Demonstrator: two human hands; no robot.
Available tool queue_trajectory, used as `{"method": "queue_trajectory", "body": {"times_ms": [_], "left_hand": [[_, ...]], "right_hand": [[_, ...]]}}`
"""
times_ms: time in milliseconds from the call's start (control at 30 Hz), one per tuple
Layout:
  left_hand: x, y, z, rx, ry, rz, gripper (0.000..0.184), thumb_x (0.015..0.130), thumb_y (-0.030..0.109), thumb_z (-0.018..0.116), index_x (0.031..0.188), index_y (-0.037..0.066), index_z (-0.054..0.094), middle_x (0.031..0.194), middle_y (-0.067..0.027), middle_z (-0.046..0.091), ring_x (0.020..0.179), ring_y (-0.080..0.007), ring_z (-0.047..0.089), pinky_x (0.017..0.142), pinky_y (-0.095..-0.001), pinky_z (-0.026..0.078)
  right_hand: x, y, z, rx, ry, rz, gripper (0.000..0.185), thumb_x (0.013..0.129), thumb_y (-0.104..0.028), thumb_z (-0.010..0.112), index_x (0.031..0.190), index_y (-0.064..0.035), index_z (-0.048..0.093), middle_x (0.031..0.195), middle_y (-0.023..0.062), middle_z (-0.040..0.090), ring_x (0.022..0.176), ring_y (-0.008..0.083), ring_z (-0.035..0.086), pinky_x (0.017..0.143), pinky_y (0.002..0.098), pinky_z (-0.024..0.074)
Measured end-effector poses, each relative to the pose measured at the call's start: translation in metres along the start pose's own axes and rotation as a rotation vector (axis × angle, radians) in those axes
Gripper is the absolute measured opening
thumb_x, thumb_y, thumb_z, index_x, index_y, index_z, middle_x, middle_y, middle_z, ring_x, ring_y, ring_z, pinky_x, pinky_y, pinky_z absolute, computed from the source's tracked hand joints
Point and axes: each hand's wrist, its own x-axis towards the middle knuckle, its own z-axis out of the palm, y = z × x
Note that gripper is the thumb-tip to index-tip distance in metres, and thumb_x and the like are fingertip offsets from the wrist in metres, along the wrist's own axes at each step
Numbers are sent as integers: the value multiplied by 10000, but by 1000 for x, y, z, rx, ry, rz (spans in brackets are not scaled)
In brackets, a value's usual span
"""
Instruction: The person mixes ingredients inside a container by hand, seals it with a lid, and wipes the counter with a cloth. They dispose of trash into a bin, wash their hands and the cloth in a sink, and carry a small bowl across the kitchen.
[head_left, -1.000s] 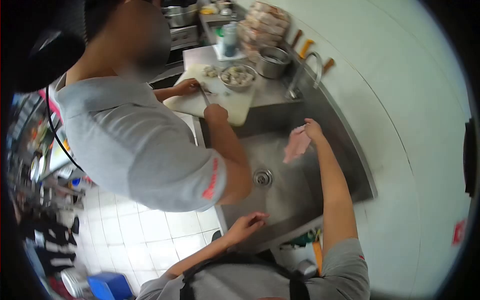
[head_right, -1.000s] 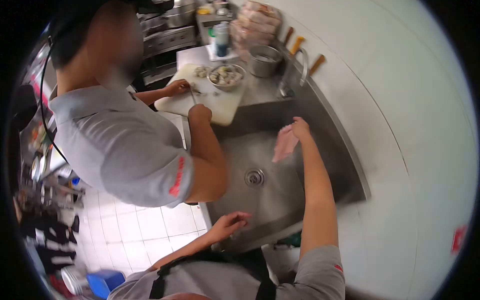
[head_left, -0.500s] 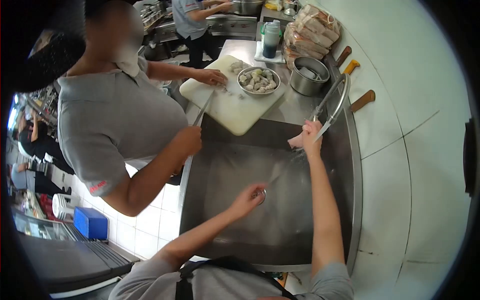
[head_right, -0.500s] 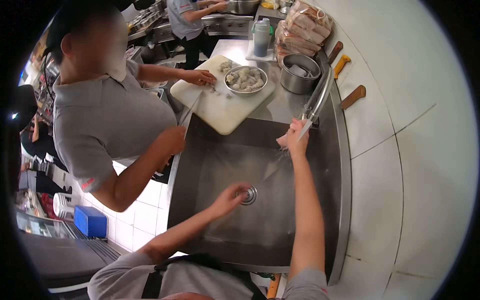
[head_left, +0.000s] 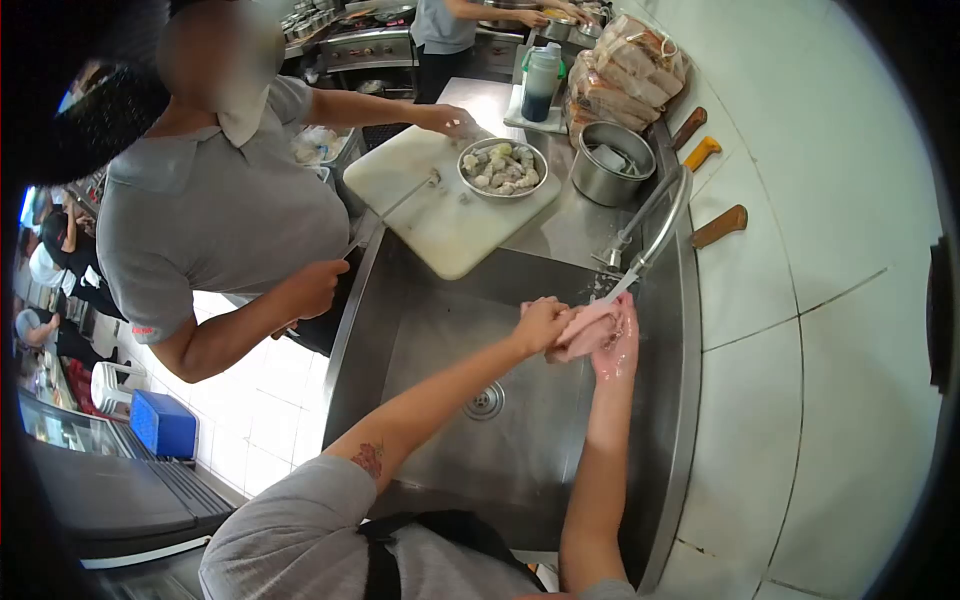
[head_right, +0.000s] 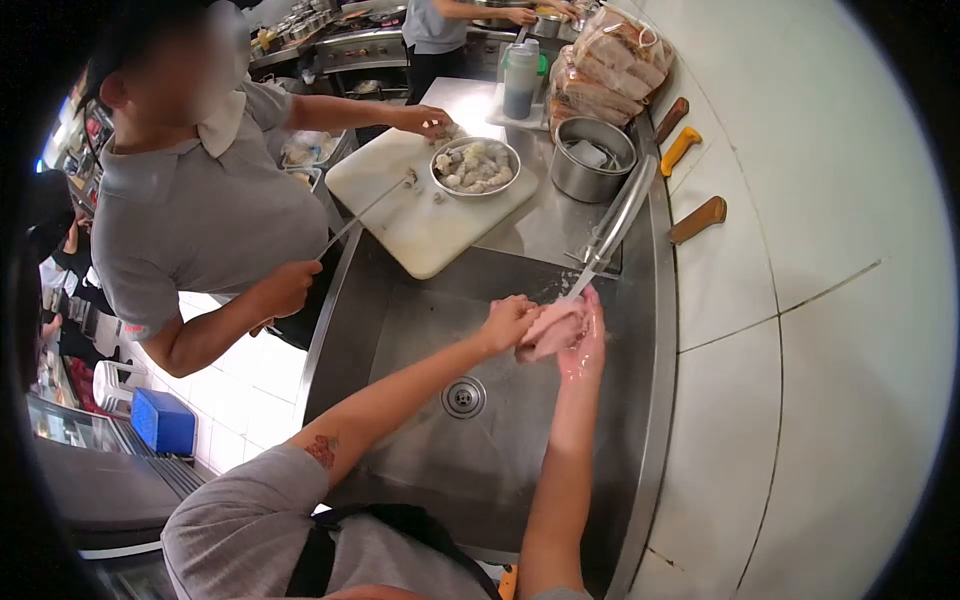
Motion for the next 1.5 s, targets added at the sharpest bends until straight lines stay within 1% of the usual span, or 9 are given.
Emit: {"method": "queue_trajectory", "body": {"times_ms": [300,400,567,600,733,833,967,1400,1500], "left_hand": [[-15,23,31,-10,-59,288,190,740,222,643,685,40,634,715,-142,639,701,-337,609,628,-416,488],[10,6,5,200,11,12,228,798,261,609,742,44,655,737,-145,645,725,-350,617,635,-415,493],[18,-64,16,467,60,145,329,914,329,507,984,49,665,1003,-202,656,976,-342,605,815,-411,480],[21,-55,13,202,25,-283,440,973,393,413,1118,28,613,1091,-179,640,1062,-277,578,883,-388,454],[20,-5,12,-706,-198,-237,627,993,516,294,1026,2,651,895,-83,664,846,-157,598,760,-302,478],[13,25,-6,-528,-188,-392,667,991,537,288,895,15,692,794,-91,656,767,-162,602,704,-295,467],[9,12,-11,359,56,204,521,931,466,477,709,45,688,684,-104,591,704,-198,595,667,-337,449],[6,50,17,145,-21,-8,326,802,329,627,626,55,632,597,-169,560,572,-339,575,739,-405,473],[19,29,15,371,-35,357,386,856,404,551,713,59,651,745,-167,642,715,-341,613,751,-391,467]], "right_hand": [[24,102,-78,151,81,-88,204,894,-326,602,824,-135,583,776,42,594,739,175,600,586,316,486],[22,81,-83,320,-610,137,172,913,-246,546,959,-87,592,866,30,602,830,141,612,712,278,497],[6,55,-15,-130,42,-23,144,914,-133,596,992,-13,608,857,25,610,812,129,614,716,253,508],[6,53,-9,-154,102,-76,137,910,-110,611,988,2,618,850,23,615,799,125,615,697,244,512],[18,60,-15,-237,46,-122,244,898,-113,646,1091,30,610,961,58,647,835,110,614,736,243,511],[12,40,5,-395,100,-181,249,887,-105,659,1091,29,611,931,59,648,820,107,619,719,234,513],[17,12,-30,147,63,105,407,909,-409,596,974,-8,625,900,135,667,738,232,651,690,342,545],[5,78,-53,232,81,42,470,968,-447,422,1239,-72,501,1234,39,571,1134,210,547,949,357,457],[-21,65,-21,526,87,228,439,972,-436,425,1230,-92,514,1222,27,579,1125,190,557,952,333,447]]}}
